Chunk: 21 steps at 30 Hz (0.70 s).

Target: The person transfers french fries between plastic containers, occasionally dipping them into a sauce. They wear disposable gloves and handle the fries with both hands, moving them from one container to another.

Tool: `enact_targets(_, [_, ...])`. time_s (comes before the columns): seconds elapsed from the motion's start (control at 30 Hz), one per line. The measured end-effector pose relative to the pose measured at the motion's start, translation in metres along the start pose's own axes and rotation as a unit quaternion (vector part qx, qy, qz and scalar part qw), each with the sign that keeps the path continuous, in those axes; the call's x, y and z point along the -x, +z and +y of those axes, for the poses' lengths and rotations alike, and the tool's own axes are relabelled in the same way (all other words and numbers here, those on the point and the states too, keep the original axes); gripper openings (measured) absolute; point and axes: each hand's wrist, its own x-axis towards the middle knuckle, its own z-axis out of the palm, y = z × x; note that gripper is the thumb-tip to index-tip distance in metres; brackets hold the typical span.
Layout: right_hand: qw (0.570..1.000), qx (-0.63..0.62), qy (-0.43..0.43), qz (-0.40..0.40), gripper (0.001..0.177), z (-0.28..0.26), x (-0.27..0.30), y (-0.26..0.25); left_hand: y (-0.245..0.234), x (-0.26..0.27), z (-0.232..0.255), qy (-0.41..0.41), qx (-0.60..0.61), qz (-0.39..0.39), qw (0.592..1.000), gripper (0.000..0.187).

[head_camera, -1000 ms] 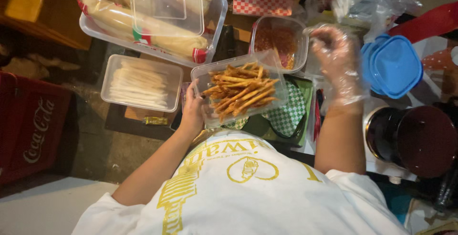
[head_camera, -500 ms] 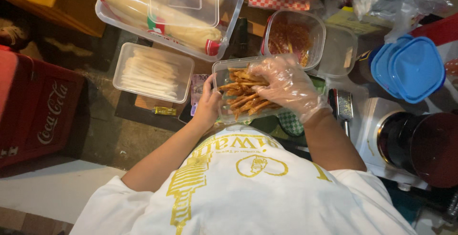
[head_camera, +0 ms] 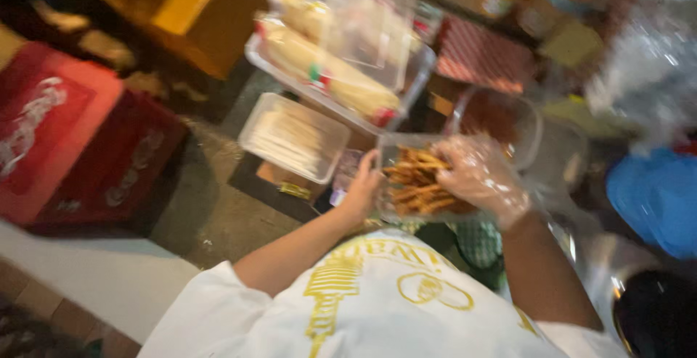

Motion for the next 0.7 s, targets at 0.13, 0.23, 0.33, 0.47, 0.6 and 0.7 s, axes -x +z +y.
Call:
enact_targets(0.13, [0.997, -0.023, 0.060, -0.049, 0.032, -0.009, -0.005, -0.006, -0.007, -0.010, -0.007, 0.035, -0.031, -0.012, 0.999, 0.063])
enact_targets(0.23, [0.999, -0.024, 0.021, -0.016, 0.037, -0.012, -0.003, -0.009, -0.007, -0.013, -0.011, 0.085, -0.028, -0.034, 0.995, 0.064])
enact_targets(0.33, [0.998, -0.050, 0.028, -0.014, 0.039, -0.010, -0.004, -0.011, -0.008, -0.011, -0.008, 0.070, -0.028, -0.034, 0.997, 0.064])
enact_targets(0.47, [0.985, -0.118, 0.108, -0.064, 0.038, -0.011, -0.007, -0.014, -0.003, -0.010, -0.004, 0.045, -0.003, -0.034, 0.998, 0.061])
enact_targets(0.6, [0.982, -0.128, 0.117, -0.075, 0.031, -0.026, -0.005, -0.019, -0.004, -0.007, -0.007, 0.089, 0.015, -0.047, 0.995, 0.061])
enact_targets(0.7, [0.970, -0.205, 0.103, -0.078, 0.026, -0.025, -0.010, -0.027, -0.008, -0.016, -0.009, 0.073, 0.030, -0.042, 0.996, 0.062])
